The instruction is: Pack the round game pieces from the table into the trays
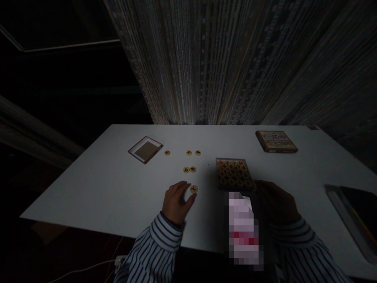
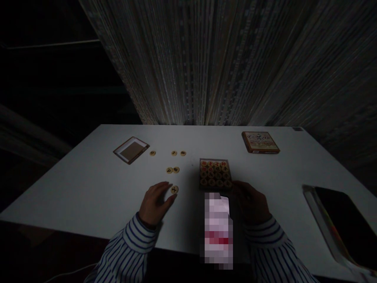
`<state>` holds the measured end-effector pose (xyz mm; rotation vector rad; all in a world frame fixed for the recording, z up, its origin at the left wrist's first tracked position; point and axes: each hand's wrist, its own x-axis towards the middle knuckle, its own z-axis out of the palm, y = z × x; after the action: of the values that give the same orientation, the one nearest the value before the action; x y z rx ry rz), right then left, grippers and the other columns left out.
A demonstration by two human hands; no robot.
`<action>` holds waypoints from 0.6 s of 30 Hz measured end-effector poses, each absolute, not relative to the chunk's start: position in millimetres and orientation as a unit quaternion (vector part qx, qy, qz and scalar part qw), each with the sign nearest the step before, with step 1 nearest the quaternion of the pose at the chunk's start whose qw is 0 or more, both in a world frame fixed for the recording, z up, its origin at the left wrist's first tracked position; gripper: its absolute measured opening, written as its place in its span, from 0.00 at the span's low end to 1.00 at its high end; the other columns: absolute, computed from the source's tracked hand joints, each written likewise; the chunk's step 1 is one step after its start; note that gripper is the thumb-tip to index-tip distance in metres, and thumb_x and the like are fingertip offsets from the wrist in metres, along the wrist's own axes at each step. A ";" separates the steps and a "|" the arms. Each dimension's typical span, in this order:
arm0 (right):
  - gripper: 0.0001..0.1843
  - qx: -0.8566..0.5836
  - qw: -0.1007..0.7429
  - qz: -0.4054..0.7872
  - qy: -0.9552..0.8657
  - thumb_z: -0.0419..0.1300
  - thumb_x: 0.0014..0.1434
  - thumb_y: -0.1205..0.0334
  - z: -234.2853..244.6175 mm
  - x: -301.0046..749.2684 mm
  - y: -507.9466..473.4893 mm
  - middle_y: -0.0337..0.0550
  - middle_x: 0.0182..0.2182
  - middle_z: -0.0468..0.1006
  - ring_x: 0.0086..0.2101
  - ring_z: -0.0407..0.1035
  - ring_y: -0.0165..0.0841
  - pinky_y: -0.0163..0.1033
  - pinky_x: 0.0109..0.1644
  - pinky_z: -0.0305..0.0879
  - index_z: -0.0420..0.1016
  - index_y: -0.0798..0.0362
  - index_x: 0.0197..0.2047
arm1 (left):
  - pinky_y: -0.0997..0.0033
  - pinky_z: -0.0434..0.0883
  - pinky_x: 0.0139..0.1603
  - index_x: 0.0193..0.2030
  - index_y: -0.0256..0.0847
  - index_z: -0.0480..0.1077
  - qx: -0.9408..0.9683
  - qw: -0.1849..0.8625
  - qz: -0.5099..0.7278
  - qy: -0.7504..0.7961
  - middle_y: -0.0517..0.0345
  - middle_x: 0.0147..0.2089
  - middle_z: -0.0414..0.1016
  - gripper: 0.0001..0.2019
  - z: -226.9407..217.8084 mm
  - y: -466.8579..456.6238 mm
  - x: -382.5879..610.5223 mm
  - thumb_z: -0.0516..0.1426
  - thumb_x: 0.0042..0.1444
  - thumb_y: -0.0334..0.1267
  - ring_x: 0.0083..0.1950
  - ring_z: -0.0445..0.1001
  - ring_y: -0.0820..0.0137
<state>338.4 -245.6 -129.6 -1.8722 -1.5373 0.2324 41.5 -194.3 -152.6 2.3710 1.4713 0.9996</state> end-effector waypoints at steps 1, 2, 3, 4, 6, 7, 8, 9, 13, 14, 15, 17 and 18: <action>0.17 -0.719 0.354 0.086 -0.592 0.48 0.54 0.52 -129.8 337.5 -245.2 0.44 0.31 0.80 0.32 0.74 0.37 0.38 0.33 0.72 0.74 0.52 0.35 | 0.57 0.70 0.46 0.44 0.39 0.70 0.797 0.086 0.336 0.494 0.49 0.44 0.74 0.14 -152.8 -194.4 41.6 0.59 0.49 0.40 0.46 0.71 0.62; 0.17 -0.717 0.361 0.085 -0.590 0.49 0.54 0.51 -130.3 337.0 -244.9 0.44 0.30 0.80 0.31 0.74 0.37 0.37 0.32 0.72 0.74 0.52 0.35 | 0.57 0.70 0.46 0.43 0.39 0.71 0.797 0.083 0.337 0.495 0.49 0.44 0.74 0.14 -153.1 -194.5 41.8 0.59 0.49 0.39 0.46 0.71 0.62; 0.17 -0.714 0.369 0.085 -0.589 0.49 0.53 0.51 -131.2 336.8 -244.6 0.43 0.29 0.80 0.30 0.74 0.37 0.37 0.31 0.72 0.74 0.52 0.34 | 0.57 0.70 0.46 0.43 0.39 0.71 0.796 0.080 0.338 0.495 0.49 0.44 0.74 0.14 -153.3 -194.6 41.9 0.59 0.49 0.39 0.46 0.71 0.62; 0.17 -0.711 0.377 0.087 -0.587 0.50 0.53 0.51 -132.2 336.9 -244.5 0.43 0.29 0.80 0.30 0.74 0.37 0.37 0.31 0.72 0.74 0.52 0.34 | 0.57 0.70 0.46 0.43 0.39 0.71 0.796 0.079 0.338 0.496 0.49 0.44 0.74 0.14 -153.4 -194.6 42.0 0.59 0.48 0.39 0.46 0.71 0.62; 0.16 -0.707 0.385 0.093 -0.586 0.50 0.53 0.52 -134.1 337.6 -244.5 0.43 0.29 0.80 0.29 0.74 0.37 0.37 0.31 0.72 0.74 0.52 0.34 | 0.56 0.70 0.45 0.43 0.39 0.71 0.796 0.076 0.337 0.497 0.49 0.44 0.74 0.14 -153.5 -194.7 42.2 0.60 0.48 0.39 0.45 0.71 0.62; 0.16 -0.706 0.384 0.096 -0.587 0.51 0.53 0.52 -134.6 337.9 -244.7 0.43 0.29 0.80 0.30 0.74 0.37 0.37 0.32 0.72 0.74 0.52 0.35 | 0.56 0.70 0.45 0.43 0.39 0.71 0.796 0.076 0.336 0.498 0.50 0.44 0.74 0.14 -153.3 -194.8 42.2 0.60 0.48 0.38 0.45 0.71 0.62; 0.16 -0.705 0.382 0.098 -0.590 0.51 0.53 0.53 -134.7 338.2 -244.8 0.43 0.29 0.80 0.30 0.74 0.37 0.37 0.32 0.72 0.74 0.52 0.35 | 0.56 0.70 0.45 0.42 0.39 0.71 0.796 0.076 0.336 0.498 0.50 0.44 0.74 0.14 -153.2 -194.8 42.2 0.60 0.48 0.38 0.45 0.71 0.62; 0.16 -0.704 0.380 0.098 -0.592 0.51 0.53 0.53 -134.3 338.3 -245.0 0.43 0.30 0.80 0.30 0.74 0.37 0.37 0.32 0.72 0.74 0.52 0.35 | 0.56 0.70 0.45 0.42 0.40 0.71 0.796 0.077 0.336 0.498 0.50 0.44 0.74 0.14 -153.0 -194.8 42.2 0.60 0.47 0.38 0.45 0.71 0.62; 0.16 -0.701 0.381 0.099 -0.595 0.50 0.53 0.53 -131.3 337.7 -245.6 0.43 0.30 0.80 0.31 0.74 0.38 0.39 0.33 0.72 0.75 0.52 0.35 | 0.57 0.70 0.45 0.42 0.41 0.71 0.793 0.080 0.341 0.498 0.51 0.44 0.73 0.13 -153.0 -194.8 42.2 0.60 0.47 0.38 0.45 0.71 0.62; 0.16 -0.701 0.380 0.100 -0.595 0.50 0.53 0.52 -130.8 337.6 -245.7 0.43 0.30 0.80 0.31 0.74 0.39 0.40 0.33 0.72 0.74 0.52 0.35 | 0.57 0.70 0.45 0.41 0.41 0.71 0.793 0.081 0.343 0.498 0.51 0.44 0.73 0.13 -153.3 -194.8 42.3 0.60 0.47 0.38 0.45 0.71 0.62; 0.16 -0.701 0.377 0.103 -0.597 0.50 0.53 0.52 -130.7 337.5 -245.7 0.43 0.30 0.80 0.31 0.74 0.39 0.40 0.33 0.72 0.74 0.51 0.35 | 0.57 0.70 0.45 0.41 0.42 0.71 0.792 0.080 0.345 0.497 0.51 0.44 0.73 0.13 -153.7 -194.7 42.3 0.60 0.47 0.38 0.45 0.71 0.62; 0.16 -0.704 0.370 0.104 -0.597 0.50 0.53 0.52 -131.1 337.4 -245.7 0.44 0.30 0.80 0.31 0.74 0.40 0.40 0.32 0.72 0.74 0.51 0.35 | 0.57 0.70 0.45 0.41 0.41 0.71 0.792 0.079 0.348 0.495 0.51 0.43 0.73 0.13 -154.6 -194.5 42.4 0.60 0.47 0.38 0.45 0.71 0.62; 0.16 -0.706 0.370 0.104 -0.595 0.50 0.53 0.52 -131.6 337.4 -245.6 0.44 0.30 0.80 0.31 0.74 0.40 0.40 0.32 0.72 0.74 0.51 0.35 | 0.57 0.70 0.45 0.41 0.41 0.71 0.793 0.079 0.349 0.493 0.51 0.43 0.73 0.13 -155.0 -194.4 42.4 0.60 0.47 0.38 0.45 0.71 0.62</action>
<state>337.4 -245.6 -131.6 -1.8099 -1.5266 0.2663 42.4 -194.4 -155.0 2.3738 1.4771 1.0438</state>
